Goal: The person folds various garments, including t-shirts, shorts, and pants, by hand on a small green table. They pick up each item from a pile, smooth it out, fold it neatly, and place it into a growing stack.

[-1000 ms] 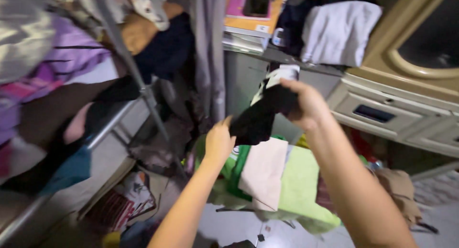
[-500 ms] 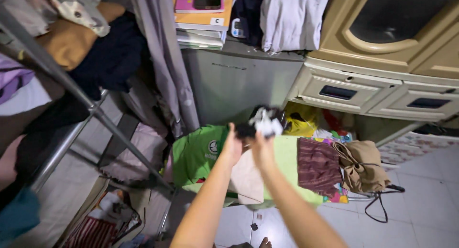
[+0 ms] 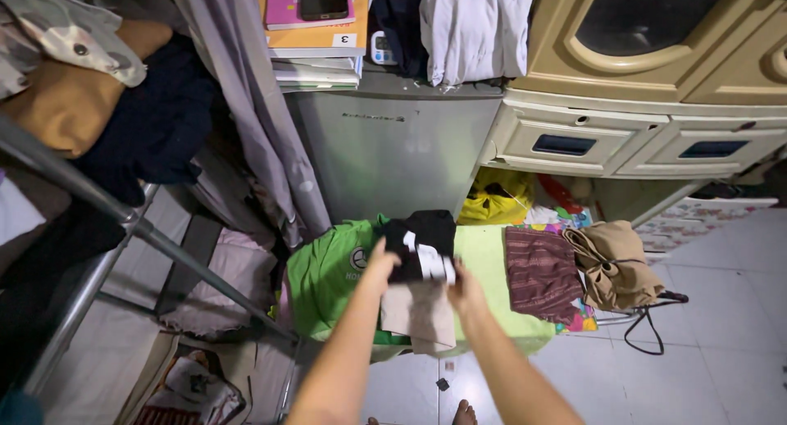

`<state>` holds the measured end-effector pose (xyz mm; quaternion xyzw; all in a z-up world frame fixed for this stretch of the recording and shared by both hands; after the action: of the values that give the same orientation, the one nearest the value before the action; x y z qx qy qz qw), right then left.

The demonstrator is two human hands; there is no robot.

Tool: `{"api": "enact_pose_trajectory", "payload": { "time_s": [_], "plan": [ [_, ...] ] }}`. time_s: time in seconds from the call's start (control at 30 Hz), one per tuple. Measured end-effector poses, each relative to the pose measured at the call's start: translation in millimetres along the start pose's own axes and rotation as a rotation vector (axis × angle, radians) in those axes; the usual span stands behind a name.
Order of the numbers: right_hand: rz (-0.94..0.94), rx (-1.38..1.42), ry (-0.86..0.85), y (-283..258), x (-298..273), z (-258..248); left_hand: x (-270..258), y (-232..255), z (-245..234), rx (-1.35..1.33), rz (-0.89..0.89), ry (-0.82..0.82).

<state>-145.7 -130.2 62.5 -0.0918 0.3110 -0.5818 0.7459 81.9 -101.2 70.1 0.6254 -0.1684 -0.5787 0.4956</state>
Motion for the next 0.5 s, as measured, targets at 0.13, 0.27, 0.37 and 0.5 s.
{"api": "enact_pose_trajectory", "payload": {
  "time_s": [0.13, 0.27, 0.37, 0.5],
  "plan": [
    [-0.157, -0.106, -0.26, -61.3, 40.6, 113.3, 2.2, 116.5, 20.7, 0.047, 0.184, -0.051],
    [-0.246, -0.114, -0.426, -105.8, 1.2, 166.9, -36.5, 183.3, 33.6, -0.093, 0.351, -0.321],
    [-0.261, -0.133, -0.52, -101.8, -30.5, 154.9, -64.5, 164.4, 20.4, 0.084, 0.474, -0.244],
    [-0.116, -0.258, -0.266, -52.7, -69.3, 51.1, -85.9, 61.1, -10.3, 0.05, 0.292, -0.23]
  ]
}}
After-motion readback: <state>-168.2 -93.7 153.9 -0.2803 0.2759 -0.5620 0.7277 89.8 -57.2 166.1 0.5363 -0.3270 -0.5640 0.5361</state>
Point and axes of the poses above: each hand's wrist, its own x-axis towards the middle knuckle, its own z-axis out of the palm, y = z × x, the point moved 4 cm from there along x, towards the middle knuckle, and after that the axes turned 13 degrees about -z, right-handed, at the moved point
